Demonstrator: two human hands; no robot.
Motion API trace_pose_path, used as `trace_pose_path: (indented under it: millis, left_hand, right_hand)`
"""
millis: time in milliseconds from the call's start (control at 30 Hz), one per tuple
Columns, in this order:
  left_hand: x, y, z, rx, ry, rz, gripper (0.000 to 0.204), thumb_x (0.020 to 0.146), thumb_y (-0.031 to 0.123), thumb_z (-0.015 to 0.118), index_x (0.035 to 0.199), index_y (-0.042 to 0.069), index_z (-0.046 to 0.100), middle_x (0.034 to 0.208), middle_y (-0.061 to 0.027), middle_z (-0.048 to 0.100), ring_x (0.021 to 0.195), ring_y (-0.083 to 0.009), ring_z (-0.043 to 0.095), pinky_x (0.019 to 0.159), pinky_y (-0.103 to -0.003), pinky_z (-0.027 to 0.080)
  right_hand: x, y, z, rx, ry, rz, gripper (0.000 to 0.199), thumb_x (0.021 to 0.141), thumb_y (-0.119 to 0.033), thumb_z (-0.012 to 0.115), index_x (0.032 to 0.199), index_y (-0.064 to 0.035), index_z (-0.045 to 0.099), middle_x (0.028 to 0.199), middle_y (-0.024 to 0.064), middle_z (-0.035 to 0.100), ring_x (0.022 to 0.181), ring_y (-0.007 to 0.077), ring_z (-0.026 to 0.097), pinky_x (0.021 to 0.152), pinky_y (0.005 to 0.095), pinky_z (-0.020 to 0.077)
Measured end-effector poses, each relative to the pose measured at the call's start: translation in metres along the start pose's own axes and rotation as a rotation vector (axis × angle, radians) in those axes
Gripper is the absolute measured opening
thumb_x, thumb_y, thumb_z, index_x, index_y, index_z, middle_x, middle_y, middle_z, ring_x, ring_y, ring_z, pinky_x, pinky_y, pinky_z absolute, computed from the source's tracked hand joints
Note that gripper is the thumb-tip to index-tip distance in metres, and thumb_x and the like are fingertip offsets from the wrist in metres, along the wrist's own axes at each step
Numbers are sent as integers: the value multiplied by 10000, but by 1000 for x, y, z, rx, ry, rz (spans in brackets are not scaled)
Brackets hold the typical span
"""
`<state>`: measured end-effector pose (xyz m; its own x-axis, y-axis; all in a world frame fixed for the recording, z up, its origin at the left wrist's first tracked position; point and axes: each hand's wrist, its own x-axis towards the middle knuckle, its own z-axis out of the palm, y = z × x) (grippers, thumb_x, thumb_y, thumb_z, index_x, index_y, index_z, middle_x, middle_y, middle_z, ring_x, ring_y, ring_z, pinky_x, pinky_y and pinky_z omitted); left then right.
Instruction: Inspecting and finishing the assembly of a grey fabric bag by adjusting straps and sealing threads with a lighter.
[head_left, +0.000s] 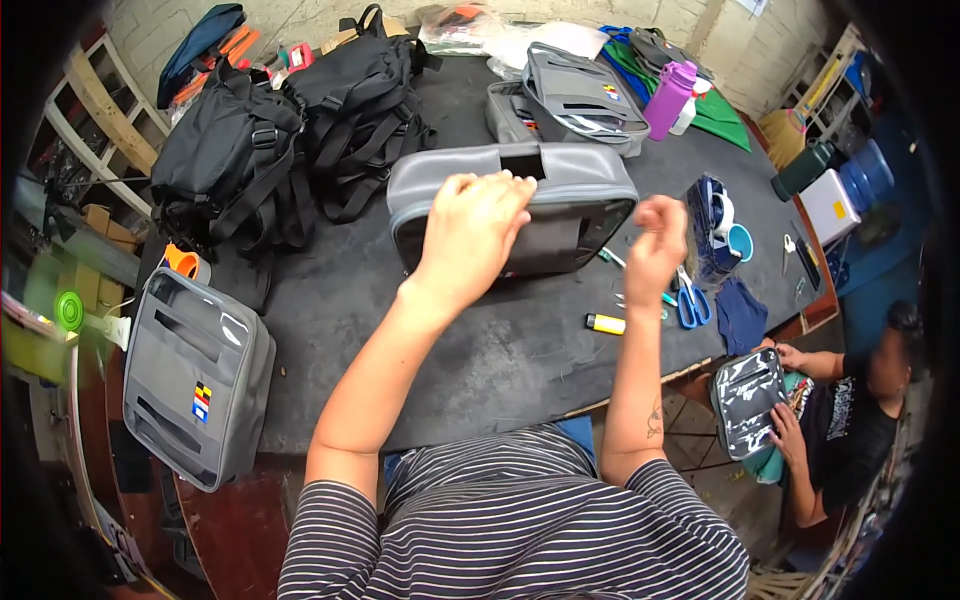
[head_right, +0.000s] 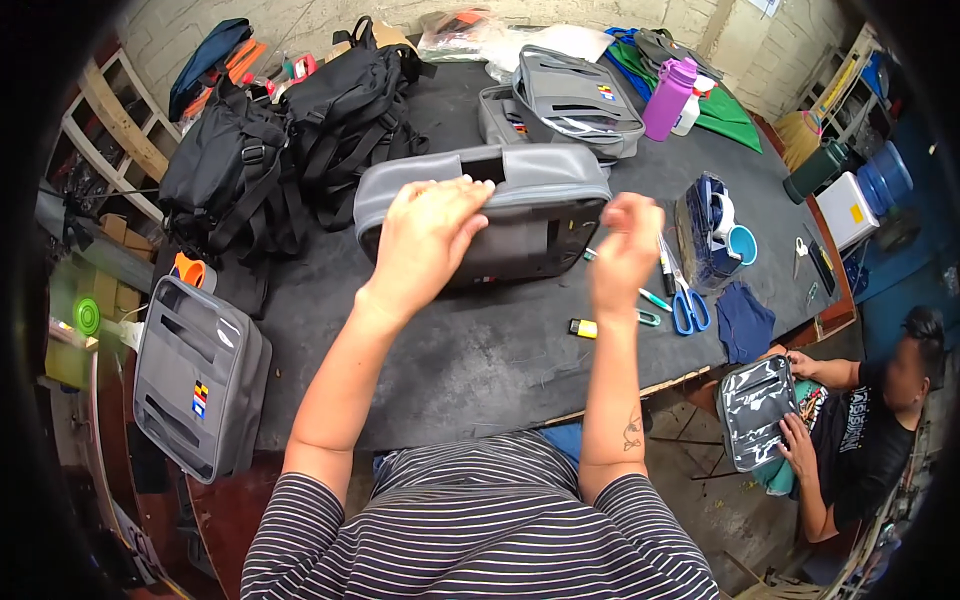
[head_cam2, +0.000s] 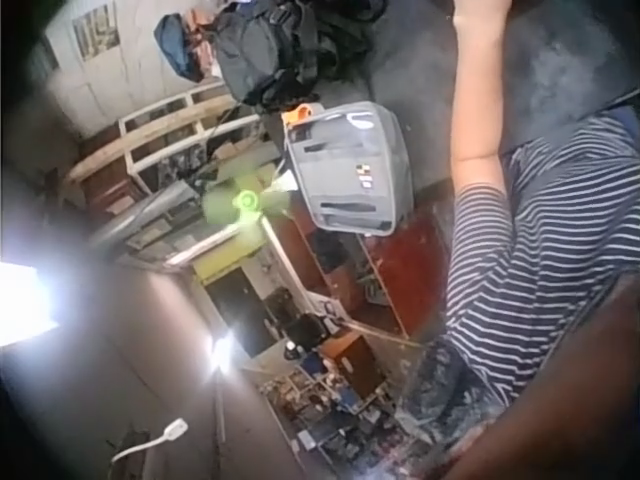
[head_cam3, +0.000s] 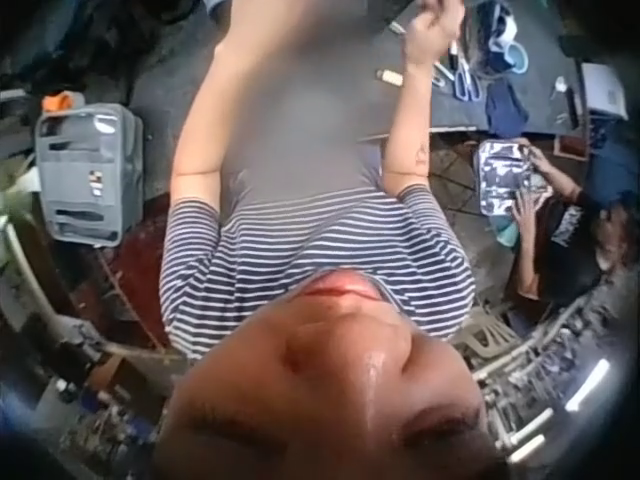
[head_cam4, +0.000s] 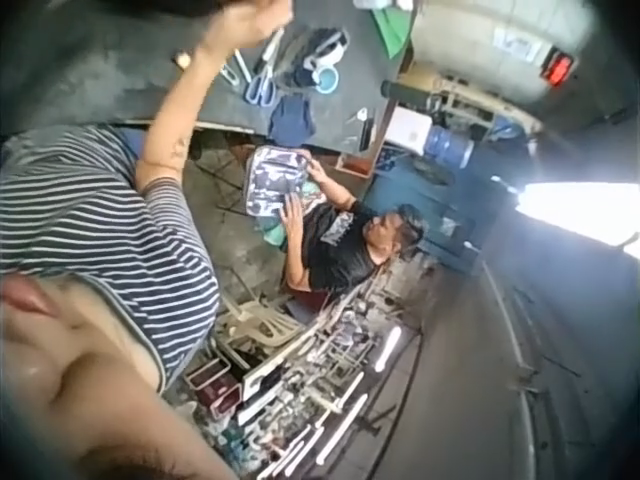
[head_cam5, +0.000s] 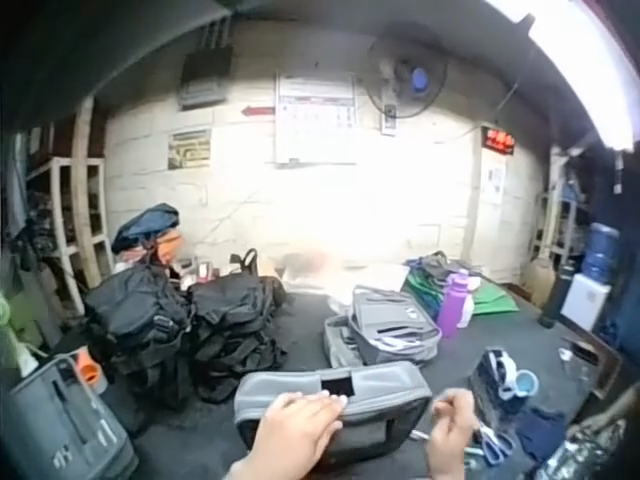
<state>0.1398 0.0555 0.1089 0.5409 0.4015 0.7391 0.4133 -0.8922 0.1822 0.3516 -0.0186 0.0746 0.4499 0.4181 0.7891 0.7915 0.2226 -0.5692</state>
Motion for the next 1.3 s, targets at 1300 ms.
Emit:
trace_pose_path:
  millis: [1300]
  left_hand:
    - [36, 16, 34, -163, 41, 87, 287, 736, 106, 715, 1014, 77, 648, 952, -80, 638, 1070, -286, 565, 931, -407, 409]
  right_hand:
    - [-87, 81, -96, -593, -574, 191, 308, 676, 6, 720, 962, -75, 638, 941, 85, 594, 952, 299, 539, 859, 407, 404]
